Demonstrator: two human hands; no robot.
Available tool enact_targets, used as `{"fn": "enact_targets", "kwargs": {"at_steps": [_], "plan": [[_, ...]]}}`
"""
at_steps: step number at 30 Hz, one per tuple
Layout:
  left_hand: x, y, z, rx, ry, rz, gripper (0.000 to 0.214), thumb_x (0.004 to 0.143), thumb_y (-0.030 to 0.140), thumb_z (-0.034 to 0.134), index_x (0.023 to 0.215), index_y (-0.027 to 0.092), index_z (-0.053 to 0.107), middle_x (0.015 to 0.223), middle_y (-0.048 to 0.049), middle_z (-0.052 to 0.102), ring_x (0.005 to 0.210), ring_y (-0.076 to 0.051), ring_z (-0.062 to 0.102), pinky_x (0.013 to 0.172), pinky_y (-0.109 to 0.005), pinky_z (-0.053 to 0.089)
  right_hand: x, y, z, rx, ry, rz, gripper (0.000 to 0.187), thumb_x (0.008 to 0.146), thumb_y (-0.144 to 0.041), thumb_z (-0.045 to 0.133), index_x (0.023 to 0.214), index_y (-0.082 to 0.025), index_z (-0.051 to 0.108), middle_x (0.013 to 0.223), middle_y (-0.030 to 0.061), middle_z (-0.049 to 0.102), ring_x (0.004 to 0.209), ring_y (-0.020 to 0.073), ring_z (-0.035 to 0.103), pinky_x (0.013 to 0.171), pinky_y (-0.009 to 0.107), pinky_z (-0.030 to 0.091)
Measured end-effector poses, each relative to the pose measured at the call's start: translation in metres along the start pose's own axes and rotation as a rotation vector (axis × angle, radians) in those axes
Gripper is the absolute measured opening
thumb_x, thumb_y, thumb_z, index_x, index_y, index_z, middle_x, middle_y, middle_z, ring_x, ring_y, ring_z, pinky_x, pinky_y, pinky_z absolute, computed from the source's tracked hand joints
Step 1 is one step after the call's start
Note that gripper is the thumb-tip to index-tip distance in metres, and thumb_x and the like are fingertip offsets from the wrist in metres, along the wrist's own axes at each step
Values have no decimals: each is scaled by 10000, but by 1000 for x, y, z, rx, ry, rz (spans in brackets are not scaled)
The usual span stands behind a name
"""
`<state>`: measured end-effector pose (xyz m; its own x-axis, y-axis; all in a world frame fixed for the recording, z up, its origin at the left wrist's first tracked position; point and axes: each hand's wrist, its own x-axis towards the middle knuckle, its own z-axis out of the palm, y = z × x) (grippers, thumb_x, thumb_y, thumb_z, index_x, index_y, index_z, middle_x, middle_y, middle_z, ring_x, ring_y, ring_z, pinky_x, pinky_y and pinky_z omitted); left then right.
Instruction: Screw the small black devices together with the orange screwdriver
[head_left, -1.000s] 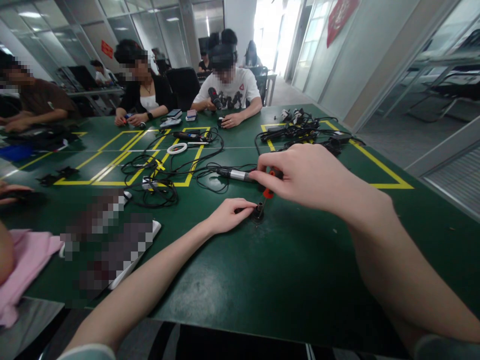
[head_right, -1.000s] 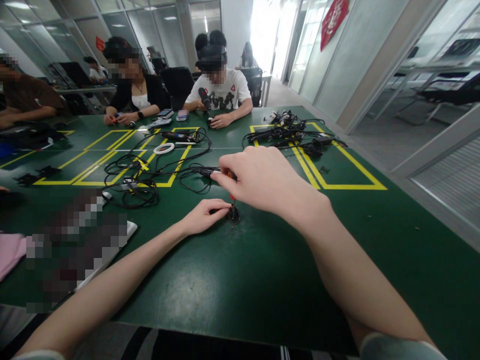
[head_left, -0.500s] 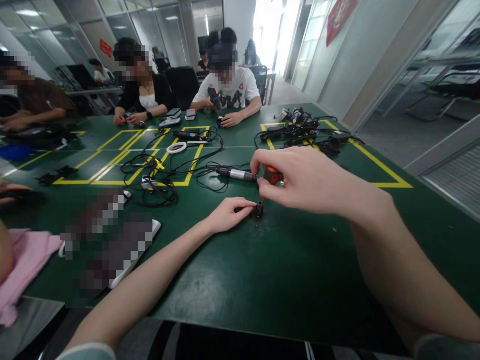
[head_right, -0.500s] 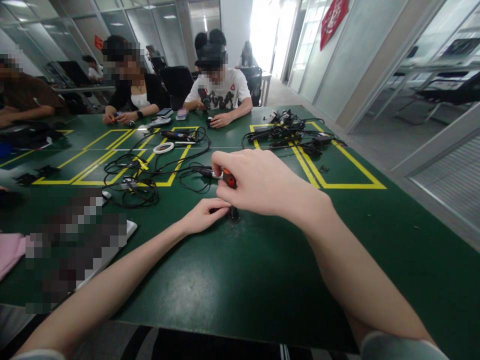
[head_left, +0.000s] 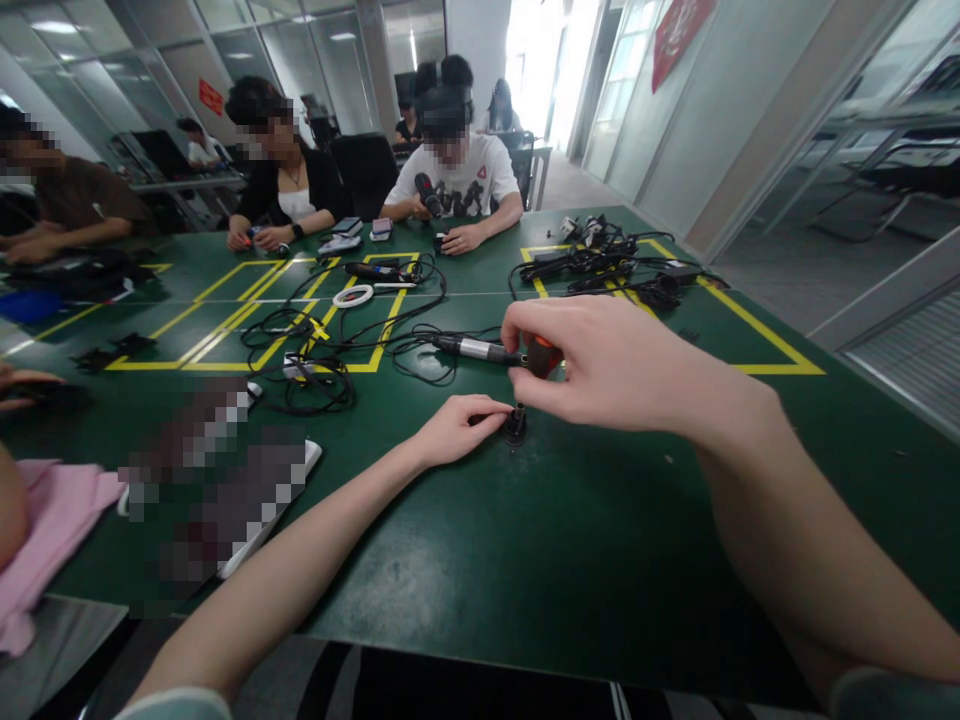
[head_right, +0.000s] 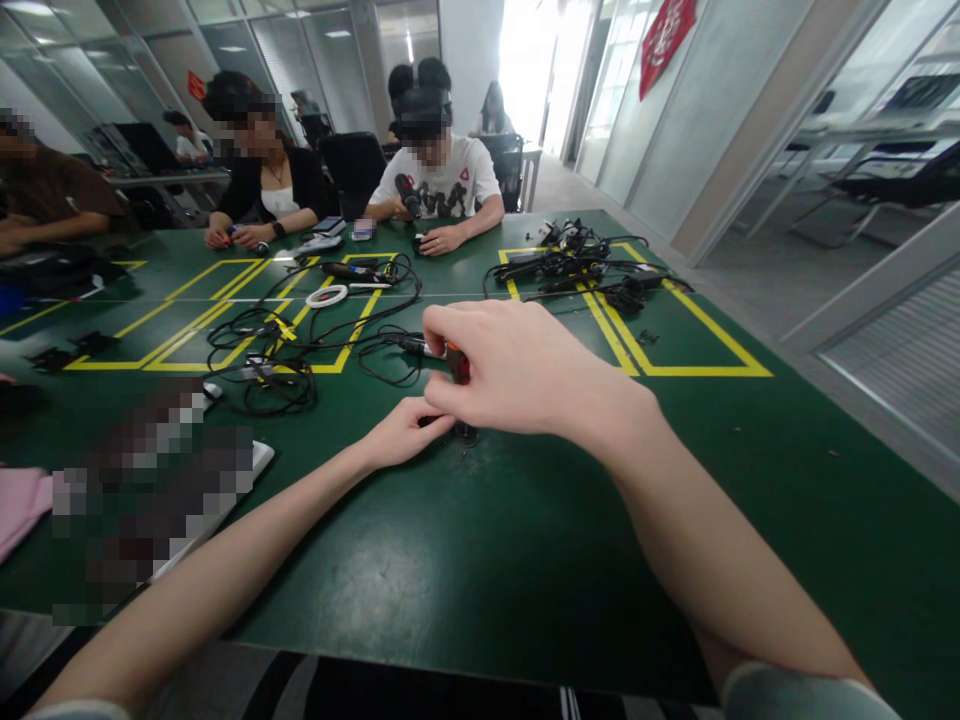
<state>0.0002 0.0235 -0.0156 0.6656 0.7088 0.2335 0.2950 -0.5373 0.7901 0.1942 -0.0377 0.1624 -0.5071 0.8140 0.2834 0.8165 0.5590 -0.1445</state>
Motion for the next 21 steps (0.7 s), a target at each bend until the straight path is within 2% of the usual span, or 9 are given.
{"fn": "enact_targets", "kwargs": {"at_steps": [4,6,9,11,14,16,18,20,21], "plan": [[0,0,-1,8,3,4,299,1043,277,593,1186,163,829,1080,-85,825,956,-209,739,897,-289,554,2,-1,0,-98,-10,84,356,1000,-506,534,814,-221,640,669,26,630,629,186,525,616,304,252],[0,1,-1,19,2,-4,297,1042,281,598,1195,170,827,1052,-77,826,929,-196,733,871,-276,551,1,1,-1,-105,-19,89,286,997,-422,534,832,-221,654,661,20,621,614,179,513,613,303,253],[0,1,-1,10,-8,-2,296,1045,274,592,1191,166,826,1063,-72,826,952,-195,735,887,-273,549,0,2,-3,-44,-25,34,97,892,-280,598,917,-214,665,754,17,673,656,173,554,641,291,301],[0,0,-1,3,-14,6,300,1048,271,583,1179,156,827,1081,-75,826,976,-202,738,907,-279,549,-1,1,-3,-32,-29,12,111,861,-286,621,932,-208,654,823,29,701,709,182,583,659,289,317],[0,0,-1,1,-9,15,303,1047,273,585,1184,150,825,1089,-81,826,980,-204,739,909,-279,549,0,-1,-4,-80,-35,54,269,963,-445,567,860,-206,639,766,41,677,702,194,566,641,299,285],[0,-1,-1,-1,-2,16,297,1044,272,593,1192,158,824,1081,-79,827,967,-199,739,903,-278,552,0,-2,-4,-112,-47,86,360,1015,-481,501,823,-210,639,694,35,635,658,189,529,627,305,263],[0,-1,-1,1,4,12,289,1041,271,600,1189,169,826,1064,-74,829,943,-193,735,885,-277,555,0,-1,-4,-102,-48,83,268,1001,-390,510,861,-213,655,693,25,631,643,180,518,627,303,271],[0,-1,-1,2,2,10,287,1040,272,600,1181,166,827,1061,-75,830,939,-196,735,882,-280,556,-1,1,-3,-49,-40,50,118,916,-283,566,931,-213,661,764,20,671,673,175,549,640,295,299],[0,-1,-1,4,1,10,289,1041,274,598,1173,162,829,1058,-77,830,941,-199,735,886,-283,557,-1,1,-3,-17,-38,27,113,870,-250,587,951,-211,656,810,21,691,695,175,566,649,291,314]]}}
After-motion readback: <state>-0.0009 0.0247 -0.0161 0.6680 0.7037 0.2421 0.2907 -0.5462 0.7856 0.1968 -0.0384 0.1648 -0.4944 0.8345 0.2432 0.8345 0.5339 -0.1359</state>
